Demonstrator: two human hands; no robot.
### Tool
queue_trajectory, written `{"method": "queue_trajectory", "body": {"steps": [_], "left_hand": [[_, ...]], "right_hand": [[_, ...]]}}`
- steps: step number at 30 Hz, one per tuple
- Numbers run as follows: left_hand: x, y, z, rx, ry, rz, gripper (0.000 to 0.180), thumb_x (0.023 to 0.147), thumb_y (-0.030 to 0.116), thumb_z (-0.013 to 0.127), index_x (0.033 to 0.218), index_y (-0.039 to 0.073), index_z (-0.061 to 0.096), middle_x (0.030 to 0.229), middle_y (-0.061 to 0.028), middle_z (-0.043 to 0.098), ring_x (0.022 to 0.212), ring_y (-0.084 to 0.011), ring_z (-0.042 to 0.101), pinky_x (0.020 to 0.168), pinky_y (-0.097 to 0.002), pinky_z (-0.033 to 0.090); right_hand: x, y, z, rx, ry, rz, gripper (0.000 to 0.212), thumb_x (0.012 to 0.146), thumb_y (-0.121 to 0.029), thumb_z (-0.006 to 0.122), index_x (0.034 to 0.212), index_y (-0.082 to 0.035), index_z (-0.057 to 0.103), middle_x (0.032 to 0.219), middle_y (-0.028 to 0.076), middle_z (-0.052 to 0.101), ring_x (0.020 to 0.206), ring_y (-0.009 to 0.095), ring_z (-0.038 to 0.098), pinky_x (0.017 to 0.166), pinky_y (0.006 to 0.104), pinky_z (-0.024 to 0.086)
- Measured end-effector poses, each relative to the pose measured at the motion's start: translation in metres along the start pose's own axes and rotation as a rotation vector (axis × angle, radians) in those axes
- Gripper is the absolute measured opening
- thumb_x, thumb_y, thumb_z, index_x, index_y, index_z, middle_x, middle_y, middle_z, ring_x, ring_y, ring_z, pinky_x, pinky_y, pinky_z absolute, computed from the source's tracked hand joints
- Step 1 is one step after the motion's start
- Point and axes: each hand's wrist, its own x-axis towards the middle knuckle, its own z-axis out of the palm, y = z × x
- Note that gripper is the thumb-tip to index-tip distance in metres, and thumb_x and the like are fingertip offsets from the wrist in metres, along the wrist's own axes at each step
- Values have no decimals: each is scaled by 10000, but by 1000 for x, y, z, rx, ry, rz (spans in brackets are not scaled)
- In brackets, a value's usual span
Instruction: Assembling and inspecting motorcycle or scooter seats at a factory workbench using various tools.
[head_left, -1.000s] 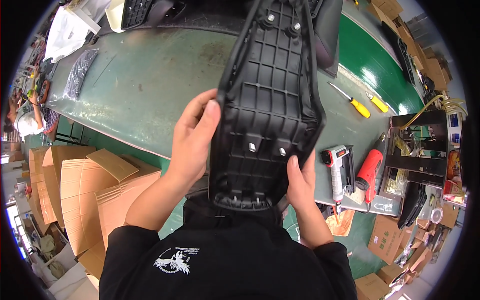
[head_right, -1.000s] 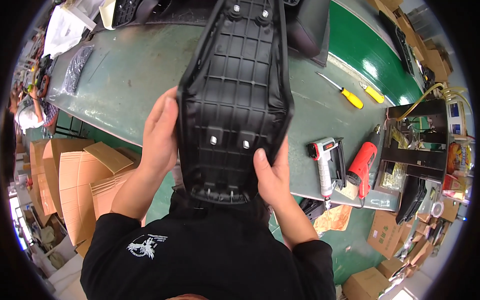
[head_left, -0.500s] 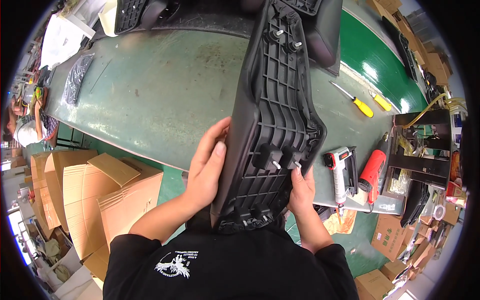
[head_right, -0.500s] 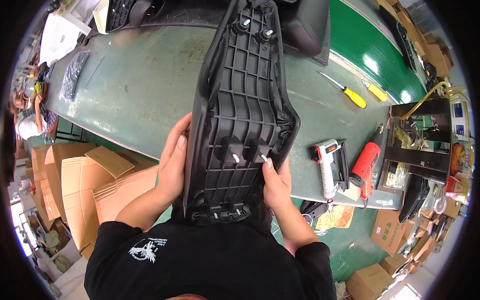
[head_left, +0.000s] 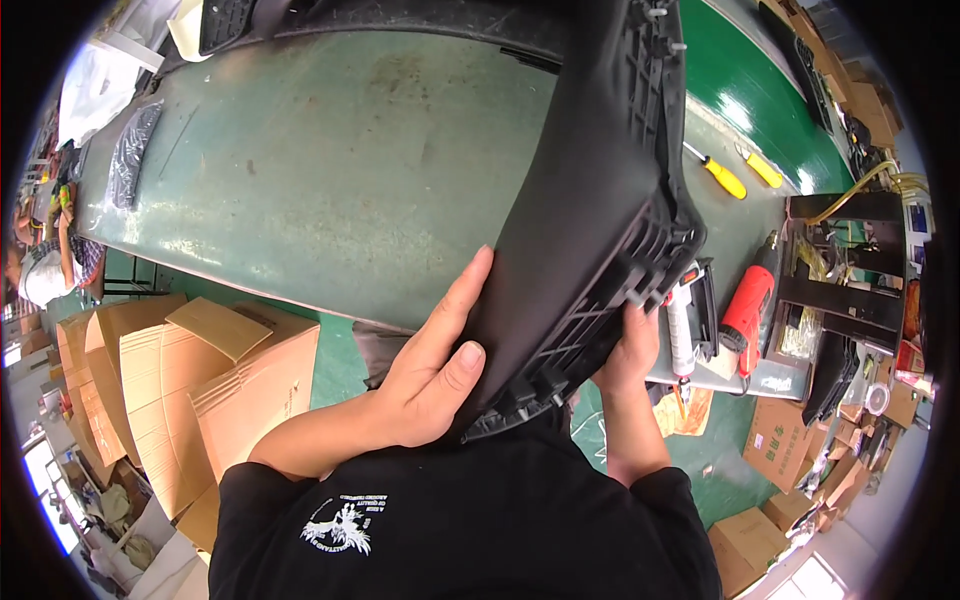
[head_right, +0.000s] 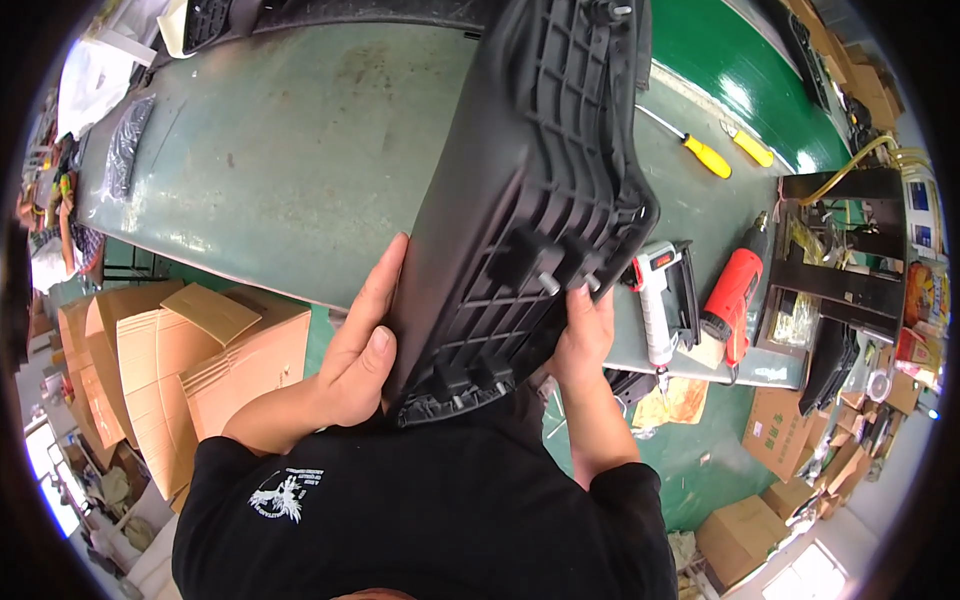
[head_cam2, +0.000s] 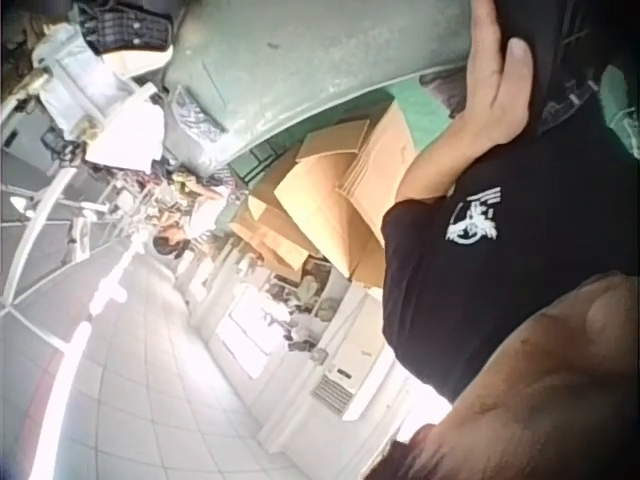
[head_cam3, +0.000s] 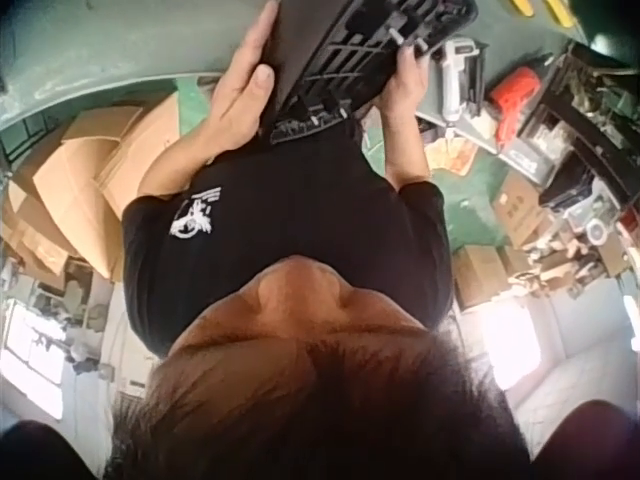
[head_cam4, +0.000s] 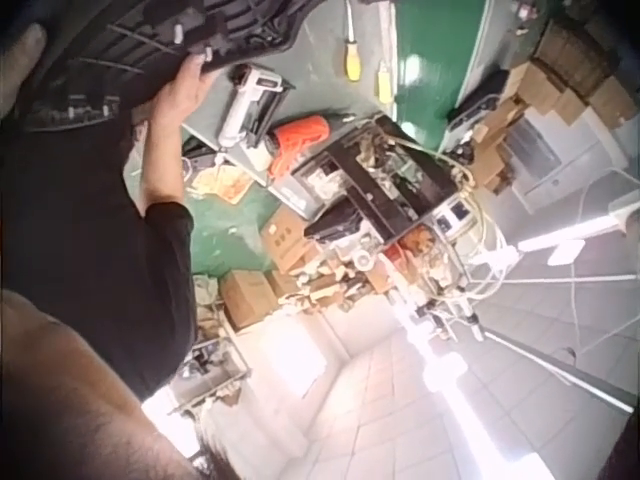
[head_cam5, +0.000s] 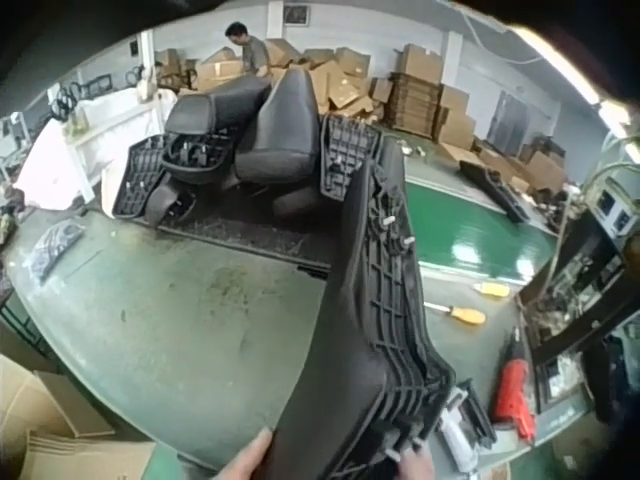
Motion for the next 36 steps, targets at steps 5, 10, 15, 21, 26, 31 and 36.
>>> {"method": "queue_trajectory", "body": {"steps": [5,10,15,21,26,31,36], "left_hand": [[0,-4,0,11,-98,52,705,1130,298,392,1630,-77,66,1728,-207,96,1601,-293,126,1272,-385,133],[5,-3,-3,-1,-179,94,736,1115,287,447,1627,-82,70,1721,-217,128,1590,-304,179,1266,-390,165],[11,-6,-6,23,-245,74,948,1002,275,679,1632,-70,61,1682,-258,218,1558,-322,268,1250,-391,224],[30,-10,26,106,-127,94,1057,867,72,788,1622,-48,60,1599,-245,353,1492,-314,380,1215,-414,297],[43,-25,21,-103,-42,-33,977,794,-60,703,1610,-6,169,1509,-190,459,1392,-288,494,1178,-424,363],[62,-21,17,-197,-47,-24,1014,681,-96,686,1590,-7,246,1470,-182,506,1353,-280,530,1160,-419,399],[63,-18,-6,-303,10,-109,1031,619,-103,697,1576,-18,324,1433,-155,553,1324,-272,561,1147,-397,421]], "right_hand": [[18,-21,3,33,85,31,485,1104,-242,448,1532,-24,385,1408,154,591,1231,271,635,1067,423,523],[25,-29,2,113,116,-13,467,1119,-326,417,1443,0,501,1358,174,641,1199,306,663,1047,446,547],[31,-31,-7,160,126,-45,463,1114,-330,443,1448,-16,507,1369,162,638,1211,303,657,1055,449,539],[29,-44,-9,40,214,-106,550,1087,-259,530,1550,-14,362,1492,123,524,1327,251,548,1143,406,424],[18,-43,-13,-22,165,-250,647,989,-48,660,1543,-21,327,1475,105,513,1347,227,495,1166,397,374],[13,-63,-23,-117,40,-276,779,953,-62,722,1578,-14,260,1527,91,456,1397,194,443,1196,373,322],[2,-62,-41,-254,26,-270,887,906,-45,745,1606,-21,201,1577,125,394,1442,219,416,1207,388,318]]}}
